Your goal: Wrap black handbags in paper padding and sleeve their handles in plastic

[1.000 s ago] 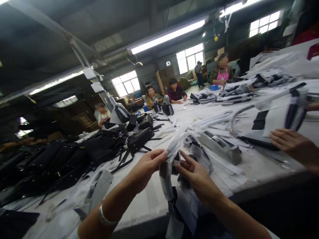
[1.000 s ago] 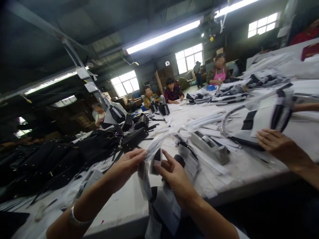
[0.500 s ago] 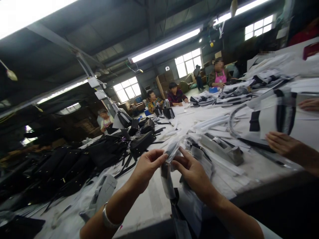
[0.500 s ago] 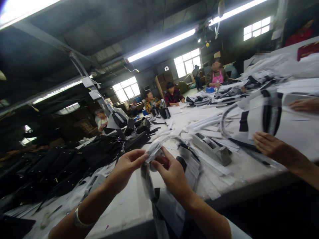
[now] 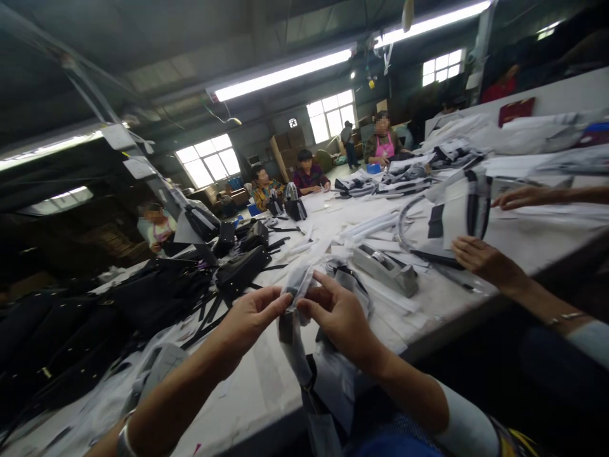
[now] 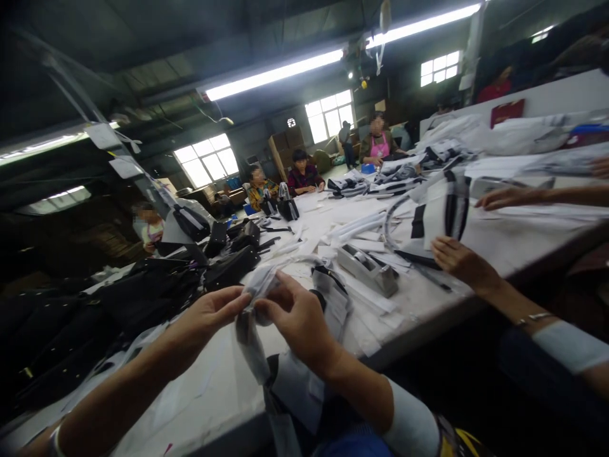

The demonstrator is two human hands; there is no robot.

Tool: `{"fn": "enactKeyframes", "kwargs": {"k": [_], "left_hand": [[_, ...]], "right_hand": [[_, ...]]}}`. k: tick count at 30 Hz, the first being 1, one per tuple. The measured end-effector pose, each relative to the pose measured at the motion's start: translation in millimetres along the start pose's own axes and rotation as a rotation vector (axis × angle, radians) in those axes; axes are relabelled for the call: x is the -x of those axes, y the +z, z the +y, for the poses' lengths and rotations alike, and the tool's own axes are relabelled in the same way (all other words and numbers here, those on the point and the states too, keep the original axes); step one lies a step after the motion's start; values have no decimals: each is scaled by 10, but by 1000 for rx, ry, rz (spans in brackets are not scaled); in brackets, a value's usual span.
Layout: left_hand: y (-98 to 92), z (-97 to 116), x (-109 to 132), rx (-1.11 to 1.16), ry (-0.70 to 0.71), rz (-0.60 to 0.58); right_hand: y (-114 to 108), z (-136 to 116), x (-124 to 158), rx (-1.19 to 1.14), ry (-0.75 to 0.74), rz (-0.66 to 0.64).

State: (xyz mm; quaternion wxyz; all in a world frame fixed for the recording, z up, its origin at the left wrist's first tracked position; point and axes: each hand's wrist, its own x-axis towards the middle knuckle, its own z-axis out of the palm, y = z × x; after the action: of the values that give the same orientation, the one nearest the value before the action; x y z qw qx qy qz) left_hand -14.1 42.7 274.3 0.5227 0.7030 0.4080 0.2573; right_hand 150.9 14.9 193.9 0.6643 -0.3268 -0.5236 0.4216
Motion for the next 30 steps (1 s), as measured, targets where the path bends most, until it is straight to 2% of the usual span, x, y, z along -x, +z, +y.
{"fn": "enactKeyframes", "kwargs": {"k": [4,7,10,13,17,21,24,27,30], "left_hand": [[63,-116,54,114,-46,84],[102,-176,57,244,-74,150],[59,-202,-38,332,-71,263],[-85,-201,-217,394,-55,352],[-299,-141,-417,437,5,436],[-373,-107,-426,420,42,500],[-340,-196,-375,378,-13,503],[-298,-333,-342,376,-72,523],[-286,-414,-320,415,-84,554]], "right_hand": [[-100,2,-12,452,-289,51],[-253,88,40,569,-404,44],[-492,337,194,623,-290,0],[-788,670,383,679,-117,-37],[-1250,980,406,817,-55,12],[-1723,1106,11,1127,25,61],[-1926,1217,-425,1228,89,14],[-1908,1409,-822,1309,153,-104],[-1726,1641,-1089,1403,225,-237]]}}
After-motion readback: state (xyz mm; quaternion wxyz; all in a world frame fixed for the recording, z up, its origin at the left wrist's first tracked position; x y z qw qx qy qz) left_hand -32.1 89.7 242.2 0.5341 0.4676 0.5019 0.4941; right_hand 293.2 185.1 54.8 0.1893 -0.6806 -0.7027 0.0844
